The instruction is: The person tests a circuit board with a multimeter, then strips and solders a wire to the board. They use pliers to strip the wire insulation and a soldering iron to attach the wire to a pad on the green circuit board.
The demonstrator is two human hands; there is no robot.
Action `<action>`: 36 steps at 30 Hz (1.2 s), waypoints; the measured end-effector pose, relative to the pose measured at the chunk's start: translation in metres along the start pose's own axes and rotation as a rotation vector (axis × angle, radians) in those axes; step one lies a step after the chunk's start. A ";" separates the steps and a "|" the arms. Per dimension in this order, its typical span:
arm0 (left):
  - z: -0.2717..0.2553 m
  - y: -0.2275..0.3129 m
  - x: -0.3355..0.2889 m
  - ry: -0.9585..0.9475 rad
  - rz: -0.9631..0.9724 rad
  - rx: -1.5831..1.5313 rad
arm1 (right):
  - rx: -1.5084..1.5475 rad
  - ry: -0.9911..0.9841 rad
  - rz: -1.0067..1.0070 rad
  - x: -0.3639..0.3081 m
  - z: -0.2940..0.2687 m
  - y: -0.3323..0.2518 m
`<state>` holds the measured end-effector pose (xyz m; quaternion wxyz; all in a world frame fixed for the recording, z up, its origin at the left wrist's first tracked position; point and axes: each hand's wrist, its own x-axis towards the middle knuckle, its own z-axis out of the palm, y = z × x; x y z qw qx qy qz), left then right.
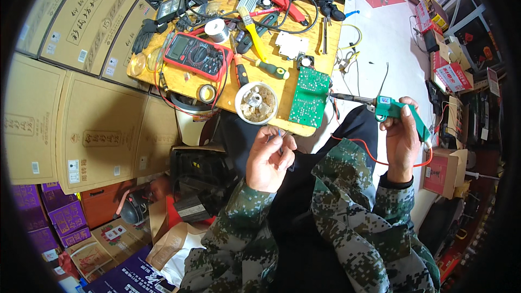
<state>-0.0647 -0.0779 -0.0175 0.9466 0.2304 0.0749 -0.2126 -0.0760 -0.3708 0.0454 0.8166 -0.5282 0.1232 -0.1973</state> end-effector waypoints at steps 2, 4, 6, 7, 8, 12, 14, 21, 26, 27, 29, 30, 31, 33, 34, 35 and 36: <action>0.000 0.001 -0.002 -0.008 -0.022 -0.091 | -0.002 0.003 -0.003 0.001 0.000 0.000; -0.002 0.001 -0.003 0.035 -0.070 -0.094 | -0.018 -0.005 -0.013 0.001 0.001 -0.001; -0.004 -0.001 -0.002 0.048 -0.112 -0.116 | 0.000 0.002 -0.004 0.001 0.003 -0.001; -0.005 -0.003 -0.002 0.040 -0.128 -0.137 | 0.003 -0.010 -0.017 0.001 0.004 -0.001; -0.005 -0.004 -0.002 0.015 -0.138 -0.159 | 0.016 0.008 -0.010 0.001 0.005 0.000; -0.005 -0.007 -0.002 0.025 -0.164 -0.231 | 0.045 0.022 -0.016 0.002 0.007 0.001; -0.004 -0.008 -0.001 0.039 -0.159 -0.263 | 0.049 0.015 -0.011 0.002 0.006 0.001; -0.002 -0.013 0.000 -0.014 -0.044 -0.122 | 0.057 0.007 0.000 0.000 0.006 0.002; -0.002 -0.014 0.002 0.013 0.008 -0.053 | 0.051 0.020 0.008 -0.002 0.005 0.002; -0.002 -0.014 0.002 0.015 0.011 -0.052 | 0.054 0.019 0.012 -0.002 0.005 0.002; -0.001 -0.015 0.001 0.054 0.024 -0.051 | 0.049 0.018 0.014 -0.002 0.006 0.003; 0.000 -0.015 0.002 0.064 0.044 -0.025 | 0.041 0.019 0.014 -0.002 0.006 0.003; 0.001 -0.016 0.002 0.072 0.062 0.002 | 0.020 0.002 -0.010 -0.003 0.007 0.003; 0.003 -0.016 0.005 0.139 0.111 0.156 | 0.014 0.004 0.025 -0.004 0.008 0.002; 0.004 -0.017 0.007 0.175 0.137 0.233 | -0.006 -0.023 0.013 -0.005 0.009 0.002; 0.005 -0.019 0.009 0.208 0.163 0.271 | -0.018 -0.042 0.033 -0.007 0.009 0.001; 0.006 -0.021 0.012 0.241 0.188 0.308 | -0.041 -0.079 0.033 -0.010 0.010 0.000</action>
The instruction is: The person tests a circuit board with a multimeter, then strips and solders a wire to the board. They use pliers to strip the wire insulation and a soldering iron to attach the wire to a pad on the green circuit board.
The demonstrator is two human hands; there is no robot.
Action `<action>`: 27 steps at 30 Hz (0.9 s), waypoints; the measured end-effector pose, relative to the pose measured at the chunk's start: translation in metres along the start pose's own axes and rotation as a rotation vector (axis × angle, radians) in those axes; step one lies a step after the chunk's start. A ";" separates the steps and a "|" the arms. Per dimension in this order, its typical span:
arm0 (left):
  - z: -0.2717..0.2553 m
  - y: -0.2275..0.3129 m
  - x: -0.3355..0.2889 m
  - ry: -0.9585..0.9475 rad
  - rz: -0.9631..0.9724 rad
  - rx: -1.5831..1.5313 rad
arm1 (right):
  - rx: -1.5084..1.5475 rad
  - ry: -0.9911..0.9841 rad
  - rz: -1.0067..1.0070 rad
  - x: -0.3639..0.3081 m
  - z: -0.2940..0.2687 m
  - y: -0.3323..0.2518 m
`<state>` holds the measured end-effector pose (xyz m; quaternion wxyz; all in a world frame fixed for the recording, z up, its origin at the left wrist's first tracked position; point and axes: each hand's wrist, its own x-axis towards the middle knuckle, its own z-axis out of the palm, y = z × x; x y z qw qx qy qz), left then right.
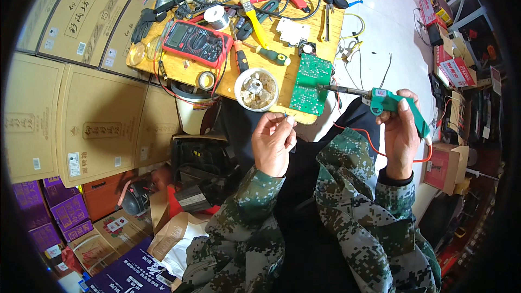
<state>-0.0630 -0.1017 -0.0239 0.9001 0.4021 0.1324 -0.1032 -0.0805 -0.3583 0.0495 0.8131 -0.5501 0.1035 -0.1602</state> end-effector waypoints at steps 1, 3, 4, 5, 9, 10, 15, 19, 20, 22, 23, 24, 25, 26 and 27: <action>0.002 -0.003 0.002 0.024 0.033 0.025 | -0.024 -0.038 0.001 -0.003 0.001 -0.001; 0.004 -0.008 0.006 0.076 0.042 0.047 | -0.068 -0.036 -0.001 -0.013 0.004 -0.003; 0.005 -0.010 0.007 0.089 0.052 0.057 | -0.090 -0.017 -0.015 -0.017 0.005 -0.002; 0.005 -0.012 0.009 0.091 0.070 0.051 | -0.127 0.004 -0.037 -0.020 0.007 -0.002; 0.005 -0.016 0.013 0.119 0.116 0.115 | -0.137 -0.001 -0.053 -0.030 0.010 0.002; 0.006 -0.017 0.013 0.130 0.118 0.148 | -0.118 0.010 -0.050 -0.032 0.010 0.004; 0.012 -0.012 0.008 0.140 0.071 0.132 | -0.116 0.016 -0.017 -0.034 0.006 0.005; 0.016 -0.008 0.006 0.116 0.062 0.113 | -0.105 0.025 -0.006 -0.032 0.002 0.004; 0.016 -0.007 0.006 0.117 0.059 0.112 | -0.095 0.023 0.001 -0.032 0.001 0.004; 0.018 -0.007 0.007 0.122 0.061 0.128 | -0.092 0.015 -0.008 -0.031 0.000 0.004; 0.019 -0.007 0.007 0.125 0.065 0.143 | -0.089 0.012 -0.006 -0.032 0.001 0.004; 0.020 -0.008 0.008 0.129 0.074 0.149 | -0.092 0.004 -0.013 -0.032 0.001 0.005; 0.020 -0.009 0.008 0.129 0.087 0.197 | -0.098 -0.007 -0.029 -0.032 0.001 0.005; 0.021 -0.010 0.008 0.126 0.104 0.235 | -0.098 -0.015 -0.033 -0.032 0.001 0.006; 0.021 -0.012 0.009 0.116 0.121 0.260 | -0.102 -0.025 -0.046 -0.032 0.002 0.007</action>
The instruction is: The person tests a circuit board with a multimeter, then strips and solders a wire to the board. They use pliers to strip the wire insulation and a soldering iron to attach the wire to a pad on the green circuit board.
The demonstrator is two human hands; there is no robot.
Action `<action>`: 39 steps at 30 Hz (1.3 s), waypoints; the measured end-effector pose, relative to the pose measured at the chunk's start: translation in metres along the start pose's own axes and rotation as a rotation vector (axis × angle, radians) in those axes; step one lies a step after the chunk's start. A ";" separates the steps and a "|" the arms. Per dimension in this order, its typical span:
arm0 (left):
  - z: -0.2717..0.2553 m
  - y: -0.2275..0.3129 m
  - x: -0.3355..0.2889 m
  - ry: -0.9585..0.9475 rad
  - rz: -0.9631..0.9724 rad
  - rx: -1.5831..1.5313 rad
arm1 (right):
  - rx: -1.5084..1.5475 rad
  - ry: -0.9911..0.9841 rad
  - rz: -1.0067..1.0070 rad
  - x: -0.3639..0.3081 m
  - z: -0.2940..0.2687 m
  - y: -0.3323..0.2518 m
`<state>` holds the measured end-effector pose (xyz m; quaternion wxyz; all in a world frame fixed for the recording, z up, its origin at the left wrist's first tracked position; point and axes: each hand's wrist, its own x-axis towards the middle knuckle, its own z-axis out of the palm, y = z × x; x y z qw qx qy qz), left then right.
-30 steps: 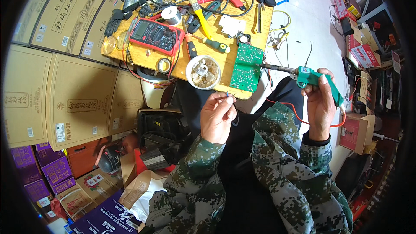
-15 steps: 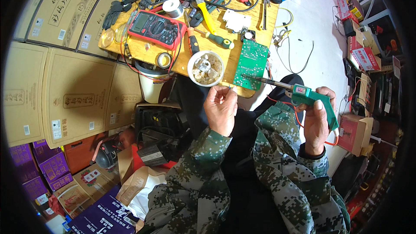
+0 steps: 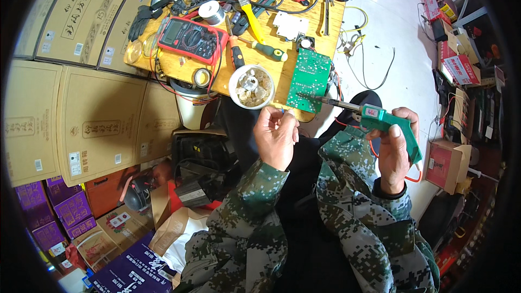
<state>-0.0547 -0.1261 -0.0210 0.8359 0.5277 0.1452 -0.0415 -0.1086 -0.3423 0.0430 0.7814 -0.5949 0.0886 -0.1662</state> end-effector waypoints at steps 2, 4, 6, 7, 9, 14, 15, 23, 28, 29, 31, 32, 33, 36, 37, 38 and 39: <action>0.000 -0.003 0.002 0.006 0.032 0.050 | -0.007 -0.005 -0.015 -0.001 0.001 0.002; -0.001 -0.005 0.002 0.009 0.032 0.062 | -0.015 0.005 -0.019 -0.002 0.003 0.002; 0.000 -0.007 0.003 0.022 0.058 0.070 | -0.013 -0.022 -0.011 -0.001 0.003 0.001; 0.000 -0.007 0.003 0.034 0.067 0.069 | -0.015 -0.036 -0.015 -0.001 0.003 0.000; -0.001 -0.006 0.001 0.015 0.017 -0.021 | -0.012 -0.027 -0.011 0.001 0.004 -0.001; -0.003 0.001 0.000 -0.001 -0.028 -0.106 | -0.019 -0.003 0.002 0.004 0.003 -0.002; -0.003 0.002 -0.001 -0.004 -0.032 -0.097 | -0.021 -0.009 0.002 0.005 0.003 -0.001; -0.008 0.008 -0.014 -0.146 0.034 -0.008 | -0.049 -0.028 -0.010 0.006 0.002 -0.002; -0.016 0.009 -0.014 -0.219 -0.024 -0.049 | -0.050 -0.033 -0.002 0.006 0.001 -0.003; -0.019 0.010 -0.011 -0.308 0.022 -0.070 | -0.047 -0.026 0.007 0.005 0.001 -0.004; -0.020 0.010 -0.013 -0.322 0.003 -0.025 | -0.052 -0.014 -0.001 0.004 0.001 -0.004; -0.020 0.010 -0.014 -0.326 -0.003 -0.001 | -0.058 -0.018 -0.011 0.004 0.001 -0.005; -0.022 0.010 -0.012 -0.328 -0.002 0.016 | -0.046 0.038 0.003 0.004 0.001 -0.005; -0.023 0.009 -0.012 -0.275 -0.012 0.092 | -0.070 0.031 -0.030 0.004 0.003 -0.008; -0.024 0.008 -0.012 -0.245 -0.041 0.069 | -0.066 0.016 -0.036 0.005 0.004 -0.009; -0.025 0.008 -0.012 -0.250 -0.055 0.062 | -0.065 0.037 -0.018 0.004 0.005 -0.009; -0.027 0.008 -0.011 -0.257 -0.068 0.056 | -0.064 0.049 -0.017 0.004 0.005 -0.010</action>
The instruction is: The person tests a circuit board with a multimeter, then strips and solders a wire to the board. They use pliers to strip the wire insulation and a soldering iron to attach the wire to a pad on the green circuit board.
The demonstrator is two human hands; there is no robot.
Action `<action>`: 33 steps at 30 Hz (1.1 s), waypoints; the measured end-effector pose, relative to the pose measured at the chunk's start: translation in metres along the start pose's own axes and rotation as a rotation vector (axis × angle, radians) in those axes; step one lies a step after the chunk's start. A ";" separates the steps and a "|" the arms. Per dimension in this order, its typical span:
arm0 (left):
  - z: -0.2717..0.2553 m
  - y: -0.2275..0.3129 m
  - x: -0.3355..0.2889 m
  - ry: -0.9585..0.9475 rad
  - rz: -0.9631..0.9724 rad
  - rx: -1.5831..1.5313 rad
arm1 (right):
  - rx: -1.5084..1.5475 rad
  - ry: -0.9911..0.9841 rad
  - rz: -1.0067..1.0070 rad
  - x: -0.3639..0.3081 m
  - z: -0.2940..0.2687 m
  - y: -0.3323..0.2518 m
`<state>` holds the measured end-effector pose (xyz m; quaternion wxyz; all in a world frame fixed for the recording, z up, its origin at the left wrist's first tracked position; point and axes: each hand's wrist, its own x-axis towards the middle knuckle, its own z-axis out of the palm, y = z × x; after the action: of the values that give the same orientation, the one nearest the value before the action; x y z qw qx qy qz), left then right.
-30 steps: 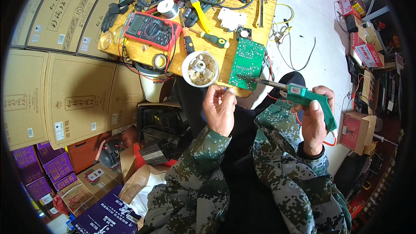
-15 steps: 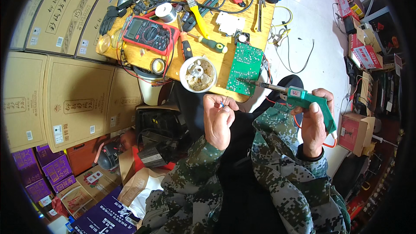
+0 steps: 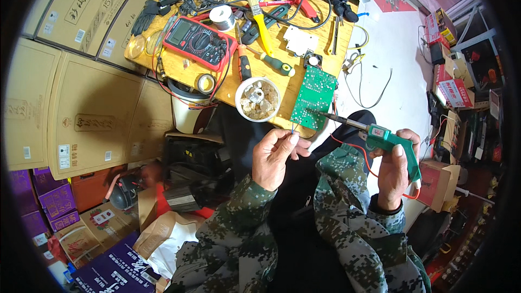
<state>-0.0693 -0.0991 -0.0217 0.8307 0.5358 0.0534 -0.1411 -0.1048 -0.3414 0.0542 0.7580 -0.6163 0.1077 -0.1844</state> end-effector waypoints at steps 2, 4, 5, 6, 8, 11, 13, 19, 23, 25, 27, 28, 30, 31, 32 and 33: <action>-0.003 -0.002 0.000 0.004 -0.026 -0.040 | -0.011 -0.002 -0.031 0.002 -0.001 -0.001; -0.004 -0.004 0.000 -0.005 -0.031 -0.102 | 0.006 0.007 -0.018 0.005 -0.005 -0.002; -0.005 -0.004 0.000 -0.012 -0.027 -0.094 | 0.012 0.019 -0.015 0.007 -0.007 -0.003; -0.006 -0.003 -0.001 -0.037 -0.008 -0.121 | 0.044 0.071 0.003 0.011 -0.009 -0.003; -0.003 -0.005 0.001 -0.048 0.020 -0.120 | 0.104 0.078 -0.014 0.018 -0.016 -0.006; -0.003 -0.002 0.000 0.019 0.086 -0.106 | 0.138 0.104 -0.009 0.025 -0.019 -0.008; -0.007 0.000 -0.001 0.037 0.113 0.034 | 0.151 0.125 -0.016 0.026 -0.019 -0.007; -0.009 0.001 0.003 0.038 -0.035 -0.046 | 0.117 0.100 -0.040 0.022 -0.019 -0.011; -0.006 -0.002 0.009 -0.013 -0.086 -0.110 | -0.006 0.040 -0.114 0.015 -0.013 -0.012; -0.005 -0.003 0.009 -0.027 -0.095 -0.163 | -0.022 0.033 -0.125 0.007 -0.009 -0.012; -0.006 -0.003 0.009 -0.045 -0.120 -0.203 | -0.112 -0.014 -0.125 0.003 -0.004 -0.011; -0.006 -0.003 0.009 -0.047 -0.136 -0.221 | -0.135 0.004 -0.134 -0.001 -0.002 -0.010; -0.007 -0.002 0.008 -0.057 -0.179 -0.253 | -0.151 -0.021 -0.126 -0.004 0.002 -0.010; -0.007 -0.002 0.008 -0.067 -0.203 -0.269 | -0.148 -0.053 -0.135 -0.005 0.004 -0.010; -0.008 -0.002 0.008 -0.076 -0.227 -0.285 | -0.143 -0.065 -0.131 -0.006 0.006 -0.011; -0.009 -0.002 0.008 -0.078 -0.233 -0.290 | -0.151 -0.047 -0.125 -0.008 0.008 -0.012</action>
<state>-0.0618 -0.0936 -0.0291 0.8788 0.3946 0.1026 -0.2479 -0.1107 -0.3331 0.0669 0.6988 -0.6812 0.0650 -0.2082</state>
